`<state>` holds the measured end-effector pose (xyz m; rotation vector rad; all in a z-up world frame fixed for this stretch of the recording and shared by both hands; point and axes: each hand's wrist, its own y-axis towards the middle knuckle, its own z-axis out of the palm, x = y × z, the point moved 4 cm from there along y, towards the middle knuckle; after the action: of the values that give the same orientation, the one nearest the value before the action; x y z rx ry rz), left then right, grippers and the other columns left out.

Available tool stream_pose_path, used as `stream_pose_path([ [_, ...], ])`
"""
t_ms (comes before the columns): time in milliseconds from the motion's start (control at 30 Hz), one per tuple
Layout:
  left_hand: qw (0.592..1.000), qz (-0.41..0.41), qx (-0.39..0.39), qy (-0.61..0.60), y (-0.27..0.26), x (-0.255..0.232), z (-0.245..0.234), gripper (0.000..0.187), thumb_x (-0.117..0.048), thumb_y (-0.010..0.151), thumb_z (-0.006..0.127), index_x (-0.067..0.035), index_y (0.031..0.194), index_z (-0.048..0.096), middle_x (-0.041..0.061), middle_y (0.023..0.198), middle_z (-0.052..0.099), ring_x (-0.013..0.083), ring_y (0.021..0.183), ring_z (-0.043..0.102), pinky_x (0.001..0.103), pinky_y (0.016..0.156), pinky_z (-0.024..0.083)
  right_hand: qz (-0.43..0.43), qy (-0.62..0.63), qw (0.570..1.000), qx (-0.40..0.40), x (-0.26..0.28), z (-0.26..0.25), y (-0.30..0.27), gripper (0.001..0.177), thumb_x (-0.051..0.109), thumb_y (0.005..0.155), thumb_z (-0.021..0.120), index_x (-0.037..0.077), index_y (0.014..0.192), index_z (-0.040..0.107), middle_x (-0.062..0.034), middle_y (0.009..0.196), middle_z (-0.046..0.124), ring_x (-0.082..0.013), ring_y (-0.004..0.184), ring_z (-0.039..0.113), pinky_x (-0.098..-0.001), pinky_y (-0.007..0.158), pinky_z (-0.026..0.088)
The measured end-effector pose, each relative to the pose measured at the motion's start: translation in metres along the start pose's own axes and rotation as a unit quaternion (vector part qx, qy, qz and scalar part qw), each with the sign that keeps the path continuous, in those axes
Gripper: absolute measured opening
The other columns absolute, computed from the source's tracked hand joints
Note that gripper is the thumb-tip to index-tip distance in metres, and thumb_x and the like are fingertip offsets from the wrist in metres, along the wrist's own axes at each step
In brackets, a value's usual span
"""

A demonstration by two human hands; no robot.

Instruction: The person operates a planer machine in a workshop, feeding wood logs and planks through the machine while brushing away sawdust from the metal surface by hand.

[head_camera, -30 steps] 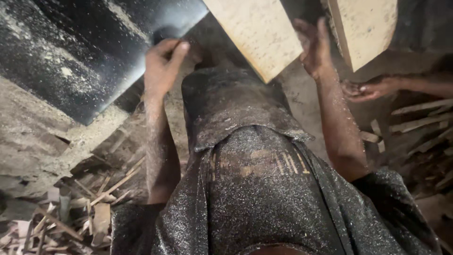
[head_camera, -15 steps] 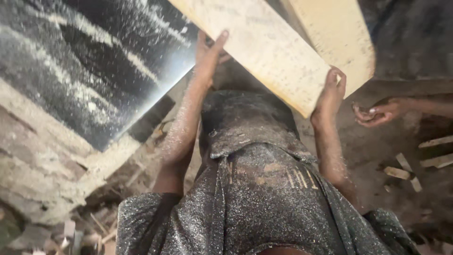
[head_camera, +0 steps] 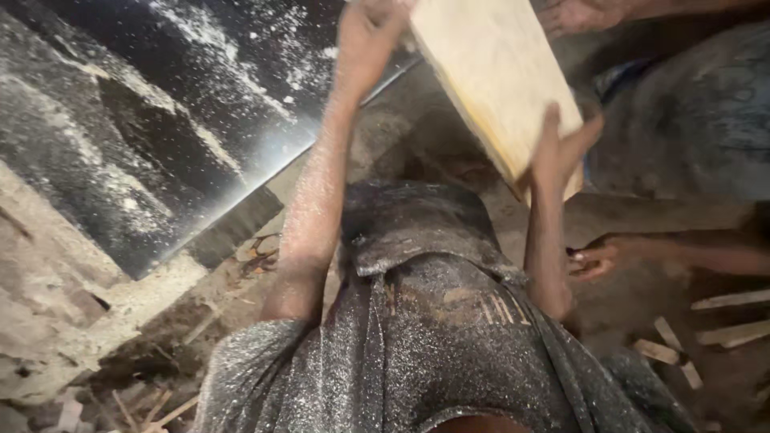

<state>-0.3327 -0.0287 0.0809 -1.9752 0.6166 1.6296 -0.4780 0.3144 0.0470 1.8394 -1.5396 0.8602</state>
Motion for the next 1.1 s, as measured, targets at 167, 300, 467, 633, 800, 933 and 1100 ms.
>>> stream_pose_path([
  [167, 0.975, 0.062, -0.129, 0.172, -0.031, 0.060, -0.049, 0.082, -0.039, 0.093, 0.078, 0.005, 0.150, 0.040, 0.024, 0.141, 0.060, 0.0372, 0.126, 0.064, 0.044, 0.107, 0.051, -0.210, 0.053, 0.974, 0.059, 0.020, 0.033, 0.066, 0.065, 0.015, 0.104, 0.079, -0.002, 0.153, 0.040, -0.0253, 0.154, 0.048, -0.0399, 0.146, 0.047, -0.0489, 0.124, 0.036],
  [300, 0.889, 0.050, -0.210, 0.404, -0.103, 0.110, -0.123, 0.071, -0.038, 0.101, 0.072, -0.002, 0.155, 0.043, 0.020, 0.161, 0.044, 0.0365, 0.152, 0.039, 0.051, 0.129, 0.027, -0.321, 0.022, 0.941, 0.109, 0.072, 0.057, 0.046, 0.051, 0.005, 0.097, 0.080, -0.004, 0.141, 0.056, -0.0274, 0.145, 0.052, -0.0434, 0.139, 0.047, -0.0505, 0.118, 0.037],
  [467, 0.832, -0.044, -0.292, 0.469, -0.159, 0.125, -0.162, 0.067, -0.044, 0.104, 0.064, -0.005, 0.155, 0.046, 0.017, 0.167, 0.036, 0.0347, 0.156, 0.029, 0.052, 0.129, 0.018, -0.297, 0.202, 0.891, 0.277, 0.140, 0.100, -0.003, 0.022, -0.001, 0.096, 0.068, -0.001, 0.118, 0.067, -0.0166, 0.128, 0.066, -0.0324, 0.121, 0.065, -0.0388, 0.105, 0.054],
  [633, 0.804, -0.094, -0.357, 0.467, -0.152, 0.122, -0.172, 0.074, -0.051, 0.099, 0.064, -0.004, 0.154, 0.046, 0.019, 0.166, 0.033, 0.0359, 0.156, 0.025, 0.053, 0.128, 0.016, -0.390, 0.154, 0.815, 0.400, 0.180, 0.159, -0.039, 0.018, 0.003, 0.096, 0.075, 0.005, 0.114, 0.073, -0.0131, 0.126, 0.069, -0.0302, 0.122, 0.067, -0.0391, 0.107, 0.053],
  [800, 0.791, -0.096, -0.353, 0.491, -0.139, 0.116, -0.195, 0.079, -0.056, 0.095, 0.064, -0.007, 0.153, 0.046, 0.017, 0.165, 0.033, 0.0344, 0.156, 0.025, 0.051, 0.128, 0.016, -0.404, 0.096, 0.800, 0.434, 0.198, 0.233, -0.054, 0.037, 0.020, 0.097, 0.078, 0.011, 0.131, 0.069, -0.0153, 0.141, 0.064, -0.0330, 0.134, 0.060, -0.0456, 0.114, 0.049],
  [933, 0.813, -0.133, -0.338, 0.455, -0.117, 0.116, -0.227, 0.079, -0.057, 0.098, 0.058, -0.004, 0.155, 0.041, 0.018, 0.166, 0.030, 0.0337, 0.156, 0.022, 0.049, 0.129, 0.014, -0.442, -0.043, 0.789, 0.425, 0.192, 0.296, -0.069, 0.091, 0.052, 0.085, 0.078, 0.005, 0.154, 0.041, -0.0307, 0.160, 0.024, -0.0487, 0.147, 0.023, -0.0593, 0.117, 0.024],
  [1100, 0.817, -0.121, -0.354, 0.438, -0.099, 0.121, -0.249, 0.074, -0.054, 0.102, 0.054, -0.003, 0.155, 0.040, 0.020, 0.167, 0.029, 0.0332, 0.157, 0.022, 0.049, 0.129, 0.014, -0.544, -0.156, 0.750, 0.343, 0.186, 0.374, -0.084, 0.100, 0.070, 0.100, 0.058, -0.003, 0.163, 0.030, -0.0311, 0.169, 0.008, -0.0463, 0.156, 0.008, -0.0574, 0.126, 0.006],
])
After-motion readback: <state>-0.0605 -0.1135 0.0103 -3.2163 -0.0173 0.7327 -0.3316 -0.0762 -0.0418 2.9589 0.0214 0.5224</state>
